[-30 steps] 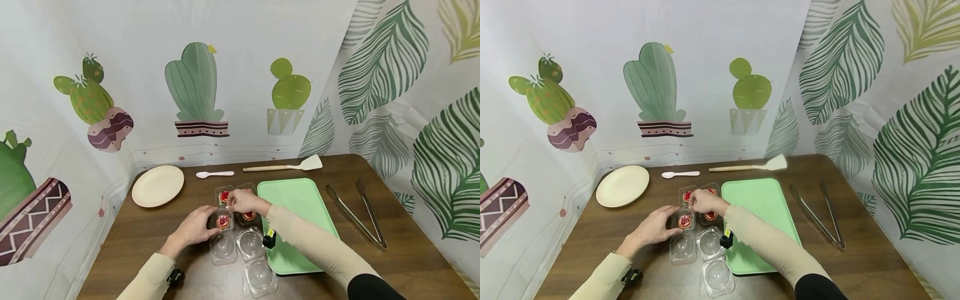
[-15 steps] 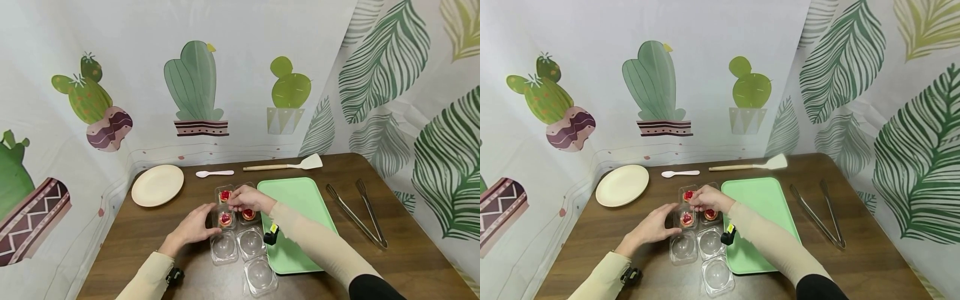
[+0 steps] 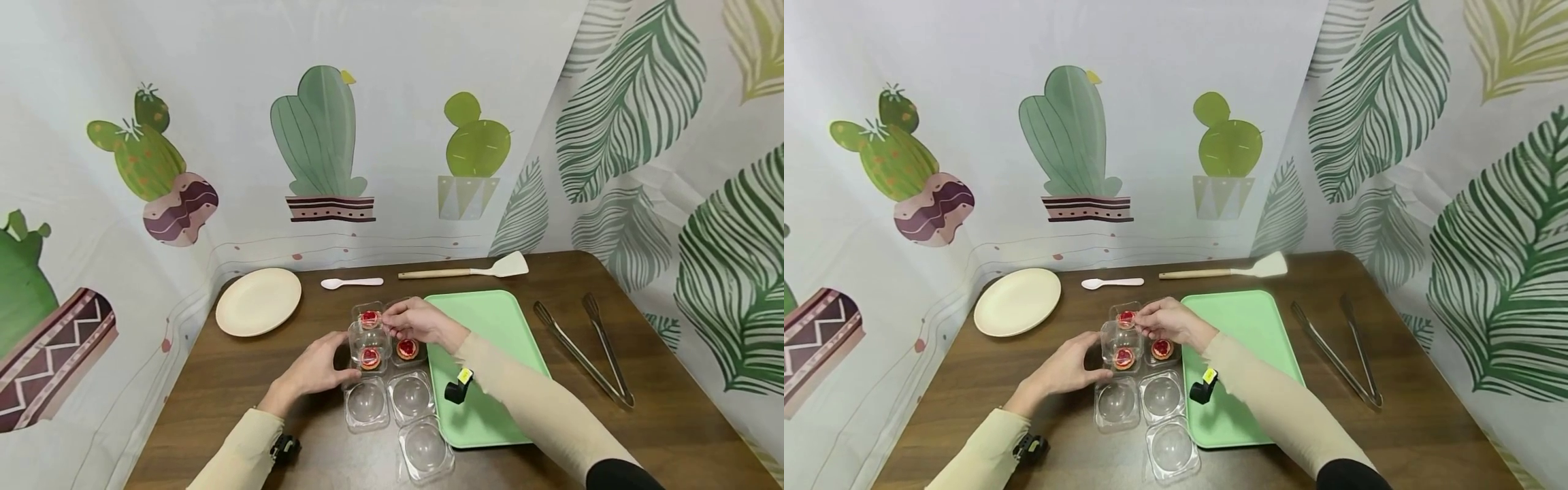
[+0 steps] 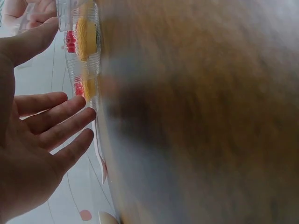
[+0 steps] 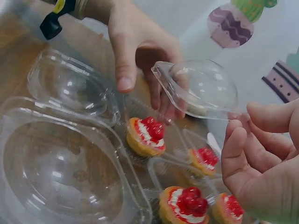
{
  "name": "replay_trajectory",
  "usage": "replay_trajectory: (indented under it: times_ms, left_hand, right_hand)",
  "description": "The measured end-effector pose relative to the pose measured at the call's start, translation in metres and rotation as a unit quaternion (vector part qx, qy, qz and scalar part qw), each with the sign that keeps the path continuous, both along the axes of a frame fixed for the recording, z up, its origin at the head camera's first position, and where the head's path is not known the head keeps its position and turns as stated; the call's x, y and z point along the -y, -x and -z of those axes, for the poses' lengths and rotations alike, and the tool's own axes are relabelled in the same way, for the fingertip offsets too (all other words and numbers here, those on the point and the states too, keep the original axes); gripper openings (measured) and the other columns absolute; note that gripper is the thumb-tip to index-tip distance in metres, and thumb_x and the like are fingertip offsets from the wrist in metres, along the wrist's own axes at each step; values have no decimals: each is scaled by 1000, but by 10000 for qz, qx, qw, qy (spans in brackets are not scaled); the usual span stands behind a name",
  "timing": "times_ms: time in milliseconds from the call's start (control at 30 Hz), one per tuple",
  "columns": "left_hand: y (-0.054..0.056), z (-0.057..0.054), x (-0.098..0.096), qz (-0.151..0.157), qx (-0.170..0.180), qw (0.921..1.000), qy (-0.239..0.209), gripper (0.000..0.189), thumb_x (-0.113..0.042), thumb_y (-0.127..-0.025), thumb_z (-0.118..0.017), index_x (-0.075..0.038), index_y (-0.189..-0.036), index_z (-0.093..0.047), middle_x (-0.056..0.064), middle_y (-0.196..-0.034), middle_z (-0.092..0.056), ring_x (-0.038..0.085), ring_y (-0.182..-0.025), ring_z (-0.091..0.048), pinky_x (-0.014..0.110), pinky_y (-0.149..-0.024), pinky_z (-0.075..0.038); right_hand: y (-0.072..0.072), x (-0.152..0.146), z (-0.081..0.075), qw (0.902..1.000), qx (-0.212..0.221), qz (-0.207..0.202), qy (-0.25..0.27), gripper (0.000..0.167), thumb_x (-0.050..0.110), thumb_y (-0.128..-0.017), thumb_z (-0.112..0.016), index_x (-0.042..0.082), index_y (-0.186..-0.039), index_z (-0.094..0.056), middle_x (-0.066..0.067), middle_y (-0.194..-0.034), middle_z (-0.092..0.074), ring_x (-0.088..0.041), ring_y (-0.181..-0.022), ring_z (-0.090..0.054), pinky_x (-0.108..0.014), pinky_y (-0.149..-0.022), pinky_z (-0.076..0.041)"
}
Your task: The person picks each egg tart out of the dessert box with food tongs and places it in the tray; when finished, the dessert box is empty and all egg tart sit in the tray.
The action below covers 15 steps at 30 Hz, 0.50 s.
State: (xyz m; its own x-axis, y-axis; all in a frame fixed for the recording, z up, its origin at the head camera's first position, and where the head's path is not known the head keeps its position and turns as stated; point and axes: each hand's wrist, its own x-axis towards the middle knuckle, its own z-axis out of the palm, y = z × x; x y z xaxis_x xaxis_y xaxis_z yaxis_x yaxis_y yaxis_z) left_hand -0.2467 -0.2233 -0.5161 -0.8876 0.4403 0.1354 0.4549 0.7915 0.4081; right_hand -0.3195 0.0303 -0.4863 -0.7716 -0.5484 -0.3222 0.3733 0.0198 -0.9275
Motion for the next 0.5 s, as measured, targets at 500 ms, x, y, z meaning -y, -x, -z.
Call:
replay_trajectory:
  times_ms: [500]
  left_hand:
    - [2, 3, 1, 117, -11, 9999, -78, 71, -45, -76, -80, -6, -131, -58, 8, -128, -62, 24, -120, -58, 42, -105, -45]
  right_hand:
    - [-25, -26, -18, 9478, -3070, 118, -860, 14, 6, -86, -72, -3, -97, -72, -5, -92, -72, -14, -82, -63, -26, -75, -56]
